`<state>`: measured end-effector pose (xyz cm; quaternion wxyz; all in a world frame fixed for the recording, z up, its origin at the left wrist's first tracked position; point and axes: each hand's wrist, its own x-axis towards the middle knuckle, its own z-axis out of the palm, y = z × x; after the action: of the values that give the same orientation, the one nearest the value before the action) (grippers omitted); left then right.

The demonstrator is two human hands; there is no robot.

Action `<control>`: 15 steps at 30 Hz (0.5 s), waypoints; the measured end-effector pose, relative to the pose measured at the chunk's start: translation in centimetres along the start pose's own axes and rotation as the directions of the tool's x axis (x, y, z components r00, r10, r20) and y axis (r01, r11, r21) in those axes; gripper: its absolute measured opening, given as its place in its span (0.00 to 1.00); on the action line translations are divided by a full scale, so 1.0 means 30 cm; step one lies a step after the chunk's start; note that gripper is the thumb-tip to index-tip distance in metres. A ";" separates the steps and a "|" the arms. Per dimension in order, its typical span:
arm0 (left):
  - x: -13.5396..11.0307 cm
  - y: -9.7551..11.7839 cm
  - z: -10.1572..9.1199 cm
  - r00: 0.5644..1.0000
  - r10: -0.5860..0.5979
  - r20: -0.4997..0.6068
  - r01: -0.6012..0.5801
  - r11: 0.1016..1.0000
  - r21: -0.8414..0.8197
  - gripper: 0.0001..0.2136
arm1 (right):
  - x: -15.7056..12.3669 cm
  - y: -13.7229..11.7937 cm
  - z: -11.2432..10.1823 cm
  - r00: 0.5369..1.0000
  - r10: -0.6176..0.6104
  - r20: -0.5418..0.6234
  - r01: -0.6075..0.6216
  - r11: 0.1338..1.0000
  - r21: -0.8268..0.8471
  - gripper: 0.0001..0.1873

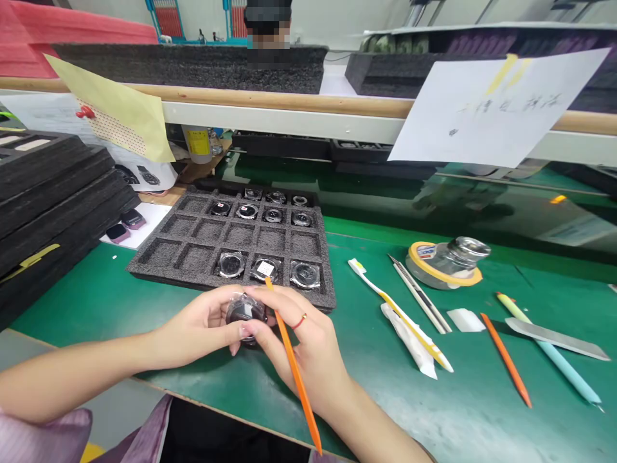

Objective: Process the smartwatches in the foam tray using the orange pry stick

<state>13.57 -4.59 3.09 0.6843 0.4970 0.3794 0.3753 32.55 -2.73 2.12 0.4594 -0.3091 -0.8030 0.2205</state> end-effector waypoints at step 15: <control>0.018 -0.046 0.005 0.962 -0.030 0.272 0.150 0.890 -0.430 0.22 | 0.015 -0.019 -0.027 0.904 0.404 0.140 -0.420 0.781 0.461 0.11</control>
<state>14.12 -4.47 1.72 0.8403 0.3529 0.2134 0.3519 32.92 -2.77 3.15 0.4488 -0.3493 -0.6431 0.5128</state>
